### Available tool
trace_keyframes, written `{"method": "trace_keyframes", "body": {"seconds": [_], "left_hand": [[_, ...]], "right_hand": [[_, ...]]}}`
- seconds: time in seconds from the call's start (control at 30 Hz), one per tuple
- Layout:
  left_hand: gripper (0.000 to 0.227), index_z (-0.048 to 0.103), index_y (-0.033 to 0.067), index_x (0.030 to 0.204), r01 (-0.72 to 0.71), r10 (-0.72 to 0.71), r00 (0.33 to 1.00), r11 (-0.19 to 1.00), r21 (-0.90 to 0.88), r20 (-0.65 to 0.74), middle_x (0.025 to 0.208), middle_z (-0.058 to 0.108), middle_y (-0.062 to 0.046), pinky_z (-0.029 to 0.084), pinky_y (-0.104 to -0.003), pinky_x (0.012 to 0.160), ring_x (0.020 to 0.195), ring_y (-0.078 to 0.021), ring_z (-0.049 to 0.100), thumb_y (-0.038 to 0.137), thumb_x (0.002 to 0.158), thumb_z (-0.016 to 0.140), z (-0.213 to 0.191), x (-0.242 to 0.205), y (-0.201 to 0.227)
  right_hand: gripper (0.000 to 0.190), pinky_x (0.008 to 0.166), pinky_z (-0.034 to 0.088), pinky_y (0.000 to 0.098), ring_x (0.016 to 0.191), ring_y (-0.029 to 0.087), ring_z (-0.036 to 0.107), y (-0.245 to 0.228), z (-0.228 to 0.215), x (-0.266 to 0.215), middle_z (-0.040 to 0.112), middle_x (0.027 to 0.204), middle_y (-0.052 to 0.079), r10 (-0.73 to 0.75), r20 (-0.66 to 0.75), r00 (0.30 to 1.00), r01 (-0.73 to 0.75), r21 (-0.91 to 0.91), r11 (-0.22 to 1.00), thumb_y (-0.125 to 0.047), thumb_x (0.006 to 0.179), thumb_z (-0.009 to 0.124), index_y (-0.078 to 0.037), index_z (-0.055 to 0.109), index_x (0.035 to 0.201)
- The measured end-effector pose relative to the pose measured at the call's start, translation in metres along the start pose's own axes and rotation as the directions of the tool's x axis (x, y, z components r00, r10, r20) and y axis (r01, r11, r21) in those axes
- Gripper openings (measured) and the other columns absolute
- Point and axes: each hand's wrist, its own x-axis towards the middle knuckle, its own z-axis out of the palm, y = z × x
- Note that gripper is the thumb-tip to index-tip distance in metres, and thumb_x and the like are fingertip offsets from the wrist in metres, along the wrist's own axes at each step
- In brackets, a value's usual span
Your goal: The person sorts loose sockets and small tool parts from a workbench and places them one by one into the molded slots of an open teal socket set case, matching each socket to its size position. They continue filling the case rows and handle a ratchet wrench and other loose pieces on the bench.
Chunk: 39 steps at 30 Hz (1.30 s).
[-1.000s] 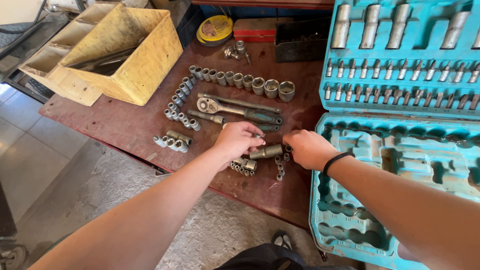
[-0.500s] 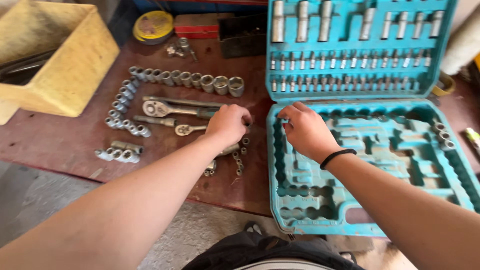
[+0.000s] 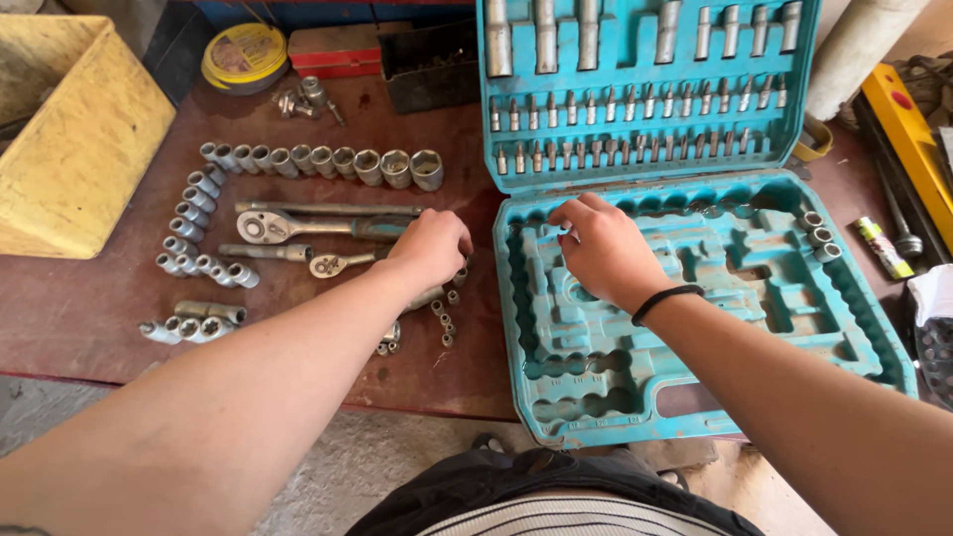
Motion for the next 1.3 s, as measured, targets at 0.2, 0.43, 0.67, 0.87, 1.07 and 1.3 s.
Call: {"method": "trace_keyframes", "body": {"seconds": [0.2,0.43,0.67,0.87,1.07,1.3], "left_hand": [[0.025,0.080,0.0068,0.100,0.041,-0.042,0.999,0.999,0.020,0.033,0.104,0.075,-0.019,0.058,-0.042,0.091,0.102,-0.0350,0.073,0.000,0.078,0.071,0.001,0.003,0.002],[0.035,0.075,0.0085,0.115,0.021,-0.022,0.999,0.999,0.032,0.038,0.105,0.075,-0.018,0.056,-0.043,0.091,0.102,-0.0348,0.071,0.004,0.080,0.075,-0.002,-0.007,0.006],[0.045,0.069,0.0067,0.123,0.067,-0.066,0.998,0.997,-0.026,0.011,0.099,0.075,-0.015,0.056,-0.043,0.086,0.096,-0.0324,0.072,0.005,0.079,0.080,-0.002,-0.018,0.003],[0.035,0.073,0.0046,0.116,0.011,-0.034,0.993,0.980,-0.198,-0.111,0.093,0.079,-0.013,0.059,-0.035,0.083,0.086,-0.0230,0.077,0.005,0.081,0.077,-0.014,-0.002,-0.017],[0.029,0.075,0.0013,0.106,-0.123,0.062,0.960,0.970,-0.212,-0.275,0.088,0.078,-0.015,0.060,-0.035,0.076,0.081,-0.0238,0.077,0.001,0.078,0.076,-0.040,0.015,-0.018],[0.026,0.077,0.0078,0.105,-0.273,0.226,0.940,0.948,-0.167,-0.255,0.089,0.079,-0.012,0.060,-0.037,0.078,0.083,-0.0257,0.077,0.009,0.079,0.077,-0.017,0.044,0.075]], "right_hand": [[0.020,0.081,0.053,0.0466,0.092,0.038,0.064,0.004,-0.004,-0.001,0.066,0.102,0.014,0.017,0.001,1.000,-0.017,-0.003,1.000,-0.005,0.087,0.067,-0.007,0.071,0.106],[0.020,0.082,0.053,0.0459,0.093,0.036,0.066,0.007,-0.004,-0.002,0.067,0.104,0.013,0.035,0.022,0.999,-0.035,0.004,0.999,-0.006,0.088,0.067,-0.008,0.071,0.108],[0.020,0.083,0.054,0.0449,0.093,0.035,0.067,0.009,0.000,-0.002,0.067,0.103,0.013,0.021,0.019,1.000,-0.021,0.015,1.000,-0.006,0.087,0.066,-0.008,0.071,0.107],[0.019,0.082,0.055,0.0464,0.095,0.038,0.068,0.025,-0.002,-0.004,0.070,0.105,0.015,-0.092,-0.118,0.989,0.097,0.033,0.995,-0.001,0.090,0.060,-0.005,0.071,0.105],[0.017,0.081,0.054,0.0477,0.093,0.040,0.067,0.042,-0.020,-0.009,0.069,0.104,0.016,-0.058,-0.198,0.978,0.055,-0.016,0.998,-0.001,0.090,0.060,-0.005,0.071,0.102],[0.014,0.078,0.055,0.0446,0.089,0.035,0.069,0.073,-0.067,-0.044,0.070,0.099,0.014,0.119,-0.324,0.939,-0.138,-0.035,0.990,-0.005,0.090,0.063,-0.006,0.073,0.100]]}}
